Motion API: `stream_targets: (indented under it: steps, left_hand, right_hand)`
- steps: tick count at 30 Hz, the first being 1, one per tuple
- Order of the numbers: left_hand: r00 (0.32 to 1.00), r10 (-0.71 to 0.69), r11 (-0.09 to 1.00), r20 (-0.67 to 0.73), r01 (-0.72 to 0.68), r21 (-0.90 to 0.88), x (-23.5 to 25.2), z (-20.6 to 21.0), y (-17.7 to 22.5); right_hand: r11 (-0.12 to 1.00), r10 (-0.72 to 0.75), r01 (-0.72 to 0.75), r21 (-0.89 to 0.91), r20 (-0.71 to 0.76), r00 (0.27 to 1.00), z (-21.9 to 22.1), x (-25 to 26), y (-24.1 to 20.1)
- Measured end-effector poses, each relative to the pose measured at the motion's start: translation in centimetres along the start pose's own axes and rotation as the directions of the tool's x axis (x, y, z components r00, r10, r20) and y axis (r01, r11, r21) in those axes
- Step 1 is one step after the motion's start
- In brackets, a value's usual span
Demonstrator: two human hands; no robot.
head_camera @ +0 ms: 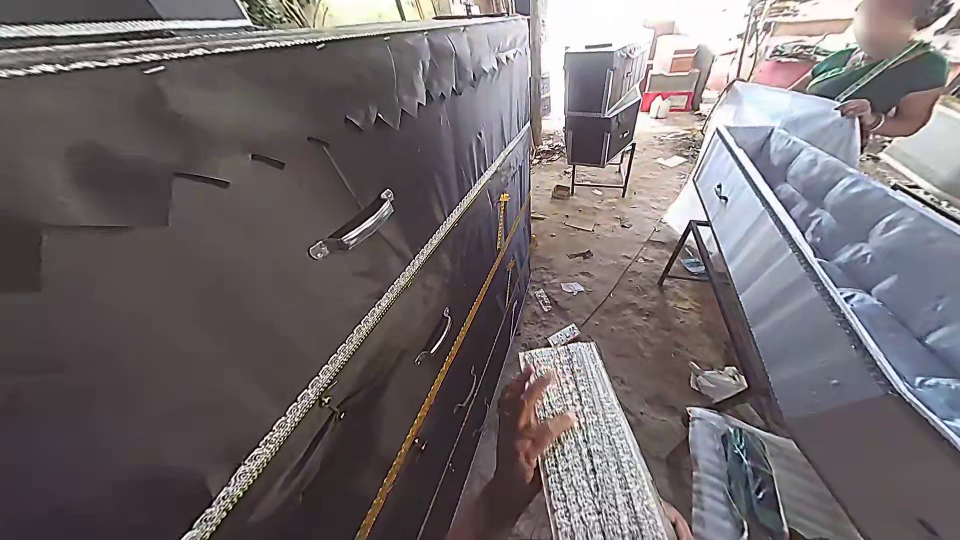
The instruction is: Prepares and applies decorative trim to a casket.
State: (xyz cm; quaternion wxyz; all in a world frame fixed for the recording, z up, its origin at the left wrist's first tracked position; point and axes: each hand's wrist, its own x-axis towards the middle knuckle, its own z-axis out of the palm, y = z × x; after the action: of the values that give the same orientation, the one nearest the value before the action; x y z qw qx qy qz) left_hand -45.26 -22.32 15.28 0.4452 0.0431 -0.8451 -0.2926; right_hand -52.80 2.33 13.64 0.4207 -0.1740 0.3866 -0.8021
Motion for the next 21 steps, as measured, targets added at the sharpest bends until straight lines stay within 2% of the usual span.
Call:
stream_targets:
  steps: [3, 5, 6, 7, 8, 9, 10, 11, 13, 14, 16, 19, 20, 21]
  left_hand:
    - [0.967, -0.204, 0.979, -0.153, 0.198, -0.053, 1.0, 0.0, 1.0]
    - [0.882, -0.431, 0.902, -0.191, 0.412, -0.132, 2.3, -0.5, 1.4]
    - [0.788, -0.595, 0.797, -0.157, 0.552, -0.246, 2.6, -0.7, 1.5]
    - [0.660, -0.746, 0.634, -0.092, 0.660, -0.403, 3.0, -0.8, 1.6]
    - [0.532, -0.847, 0.449, -0.003, 0.712, -0.540, 3.5, -0.9, 1.8]
    - [0.443, -0.890, 0.291, 0.106, 0.733, -0.615, 3.8, -1.0, 2.2]
    - [0.420, -0.884, 0.205, 0.204, 0.742, -0.638, 3.7, -0.8, 2.8]
    - [0.467, -0.838, 0.197, 0.283, 0.742, -0.641, 3.2, -0.5, 3.5]
    - [0.592, -0.709, 0.256, 0.383, 0.722, -0.642, 2.2, 0.5, 5.0]
    - [0.623, -0.659, 0.268, 0.422, 0.718, -0.642, 2.1, 1.0, 5.8]
    - [0.640, -0.611, 0.253, 0.466, 0.715, -0.652, 2.8, 2.6, 7.0]
    - [0.601, -0.637, 0.220, 0.482, 0.741, -0.634, 4.6, 4.7, 8.8]
    - [0.598, -0.650, 0.250, 0.469, 0.752, -0.610, 5.0, 5.3, 9.5]
    - [0.611, -0.648, 0.328, 0.455, 0.763, -0.557, 5.4, 5.7, 10.1]
  right_hand:
    - [0.998, -0.034, 0.032, -0.048, -0.030, 0.999, 0.9, 1.0, -1.5]
    - [0.998, -0.057, 0.057, -0.021, 0.015, 0.998, 0.9, 2.1, -2.6]
    - [0.997, -0.076, 0.076, -0.003, 0.042, 0.996, 0.5, 2.5, -2.9]
    - [0.995, -0.100, 0.099, 0.013, 0.070, 0.993, 0.1, 2.8, -3.1]
    - [0.992, -0.125, 0.122, 0.029, 0.094, 0.988, -0.4, 3.3, -3.4]
    - [0.989, -0.147, 0.143, 0.046, 0.114, 0.983, -0.8, 3.6, -3.8]
    - [0.986, -0.163, 0.157, 0.056, 0.126, 0.979, -1.2, 3.8, -4.3]
    - [0.985, -0.173, 0.169, 0.044, 0.130, 0.976, -1.6, 3.9, -5.0]
    - [0.986, -0.167, 0.167, 0.008, 0.108, 0.980, -2.4, 3.9, -6.1]
    - [0.986, -0.165, 0.165, 0.013, 0.101, 0.981, -2.7, 3.9, -6.1]
    - [0.984, -0.176, 0.173, 0.036, 0.115, 0.978, -3.9, 4.2, -6.8]
    - [0.983, -0.182, 0.181, 0.017, 0.068, 0.981, -5.5, 3.7, -7.6]
    - [0.985, -0.171, 0.171, -0.028, 0.012, 0.985, -6.0, 3.0, -7.8]
    - [0.985, -0.156, 0.152, -0.079, -0.054, 0.986, -6.5, 2.2, -8.1]
